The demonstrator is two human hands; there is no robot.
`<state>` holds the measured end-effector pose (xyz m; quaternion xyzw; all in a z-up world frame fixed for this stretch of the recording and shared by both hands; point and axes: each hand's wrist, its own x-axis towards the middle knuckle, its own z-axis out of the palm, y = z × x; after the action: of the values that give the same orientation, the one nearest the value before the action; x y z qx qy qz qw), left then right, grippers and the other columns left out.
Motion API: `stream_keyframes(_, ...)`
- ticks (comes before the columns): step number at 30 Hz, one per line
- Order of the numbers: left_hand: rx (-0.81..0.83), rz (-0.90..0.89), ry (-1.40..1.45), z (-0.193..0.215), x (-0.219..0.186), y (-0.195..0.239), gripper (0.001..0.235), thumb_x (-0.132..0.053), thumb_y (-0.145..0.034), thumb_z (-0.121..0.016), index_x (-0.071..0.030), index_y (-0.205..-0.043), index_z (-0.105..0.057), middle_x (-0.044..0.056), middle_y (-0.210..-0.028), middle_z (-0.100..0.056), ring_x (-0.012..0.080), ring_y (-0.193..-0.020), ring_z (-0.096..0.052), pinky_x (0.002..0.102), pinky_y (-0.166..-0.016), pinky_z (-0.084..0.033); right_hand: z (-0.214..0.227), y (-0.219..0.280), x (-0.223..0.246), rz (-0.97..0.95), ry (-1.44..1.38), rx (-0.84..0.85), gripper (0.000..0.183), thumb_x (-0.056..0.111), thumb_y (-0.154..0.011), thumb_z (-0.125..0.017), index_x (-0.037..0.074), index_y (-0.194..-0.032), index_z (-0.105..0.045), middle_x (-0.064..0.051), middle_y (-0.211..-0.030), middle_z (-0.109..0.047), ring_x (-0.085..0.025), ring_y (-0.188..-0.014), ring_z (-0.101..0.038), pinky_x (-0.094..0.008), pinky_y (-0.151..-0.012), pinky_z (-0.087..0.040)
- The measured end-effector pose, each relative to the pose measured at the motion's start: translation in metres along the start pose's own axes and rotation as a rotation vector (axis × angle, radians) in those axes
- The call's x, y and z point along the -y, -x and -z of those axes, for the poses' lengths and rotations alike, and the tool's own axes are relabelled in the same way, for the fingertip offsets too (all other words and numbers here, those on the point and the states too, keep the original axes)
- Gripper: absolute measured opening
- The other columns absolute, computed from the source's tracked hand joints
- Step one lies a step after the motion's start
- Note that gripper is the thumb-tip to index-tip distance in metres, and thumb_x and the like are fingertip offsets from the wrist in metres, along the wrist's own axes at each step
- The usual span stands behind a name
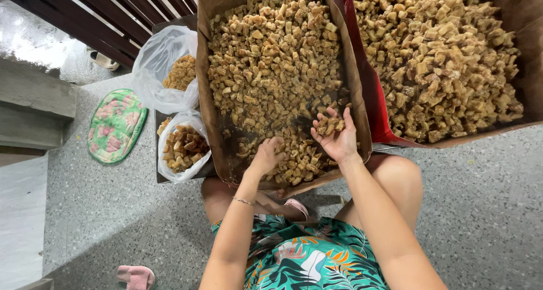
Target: The person sits on the floor and sorts small, brown, cubed food items by hand. They scoop handfuls from a large cardboard box and transfer them into smaller plastic bags placed on the floor to the left.
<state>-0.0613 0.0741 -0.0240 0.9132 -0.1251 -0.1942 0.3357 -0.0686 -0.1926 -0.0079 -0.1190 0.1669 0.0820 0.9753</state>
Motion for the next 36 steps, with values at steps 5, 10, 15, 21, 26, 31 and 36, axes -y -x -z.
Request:
stream_keyframes(5, -0.166, -0.05, 0.218, -0.002, 0.031, -0.004, 0.03, -0.009, -0.091, -0.068, -0.011, -0.121, -0.067, 0.016, -0.115, -0.069, 0.0294, -0.102, -0.071, 0.042, -0.093, -0.058, 0.004, 0.003, 0.002, -0.001, 0.028, 0.006, 0.054, 0.058, -0.105, -0.052, 0.01, -0.125, -0.063, -0.016, -0.122, -0.069, -0.035, -0.112, -0.068, -0.05, -0.093, -0.058)
stream_keyframes(10, -0.062, 0.139, 1.079, 0.022, 0.0, 0.005, 0.037, -0.022, -0.105, -0.066, -0.003, -0.136, -0.06, 0.008, -0.113, -0.065, 0.0168, -0.091, -0.062, 0.035, -0.08, -0.054, -0.001, 0.004, -0.009, -0.039, 0.041, 0.002, 0.061, 0.06, -0.102, -0.048, 0.01, -0.135, -0.059, -0.019, -0.134, -0.064, -0.038, -0.119, -0.065, -0.054, -0.098, -0.056)
stream_keyframes(15, -0.011, 0.25, 1.387, 0.047, -0.05, 0.018, 0.042, -0.028, -0.103, -0.055, -0.004, -0.138, -0.053, 0.003, -0.117, -0.067, 0.0166, -0.088, -0.067, 0.032, -0.075, -0.058, -0.008, 0.011, -0.016, -0.084, 0.123, 0.012, 0.068, 0.063, -0.101, -0.044, 0.01, -0.142, -0.056, -0.019, -0.142, -0.057, -0.039, -0.126, -0.06, -0.056, -0.107, -0.05)
stream_keyframes(21, 0.077, 0.165, 1.138, 0.046, -0.086, -0.01, 0.043, -0.028, -0.109, -0.052, -0.002, -0.143, -0.055, 0.01, -0.114, -0.066, 0.0152, -0.09, -0.064, 0.029, -0.072, -0.056, -0.033, 0.011, -0.019, -0.126, 0.088, -0.082, 0.075, 0.072, -0.097, -0.039, 0.012, -0.139, -0.054, -0.018, -0.141, -0.058, -0.038, -0.124, -0.059, -0.057, -0.108, -0.048)
stream_keyframes(26, 0.205, 0.056, 0.889, 0.041, -0.111, -0.029, 0.043, -0.017, -0.107, -0.05, -0.005, -0.148, -0.051, 0.012, -0.131, -0.065, 0.0189, -0.11, -0.064, 0.031, -0.09, -0.057, -0.036, -0.001, -0.02, -0.136, 0.153, -0.12, 0.072, 0.073, -0.095, -0.038, 0.016, -0.135, -0.057, -0.016, -0.125, -0.065, -0.032, -0.115, -0.064, -0.056, -0.098, -0.052)
stream_keyframes(31, 0.254, -0.049, 0.93, 0.048, -0.128, -0.042, 0.06, 0.01, -0.092, -0.044, -0.004, -0.15, -0.05, 0.016, -0.148, -0.058, 0.0254, -0.139, -0.053, 0.036, -0.104, -0.051, -0.024, -0.019, -0.019, -0.121, 0.056, -0.039, 0.065, 0.068, -0.104, -0.044, 0.01, -0.127, -0.062, -0.012, -0.12, -0.068, -0.027, -0.109, -0.067, -0.044, -0.091, -0.057)
stream_keyframes(36, 0.303, -0.18, 0.81, 0.065, -0.152, -0.05, 0.068, 0.011, -0.094, -0.049, -0.011, -0.158, -0.038, 0.017, -0.158, -0.047, 0.0265, -0.148, -0.044, 0.035, -0.117, -0.041, -0.013, -0.035, -0.022, -0.122, 0.022, -0.118, 0.054, 0.058, -0.102, -0.047, 0.009, -0.121, -0.061, -0.009, -0.114, -0.069, -0.025, -0.103, -0.07, -0.042, -0.086, -0.061)
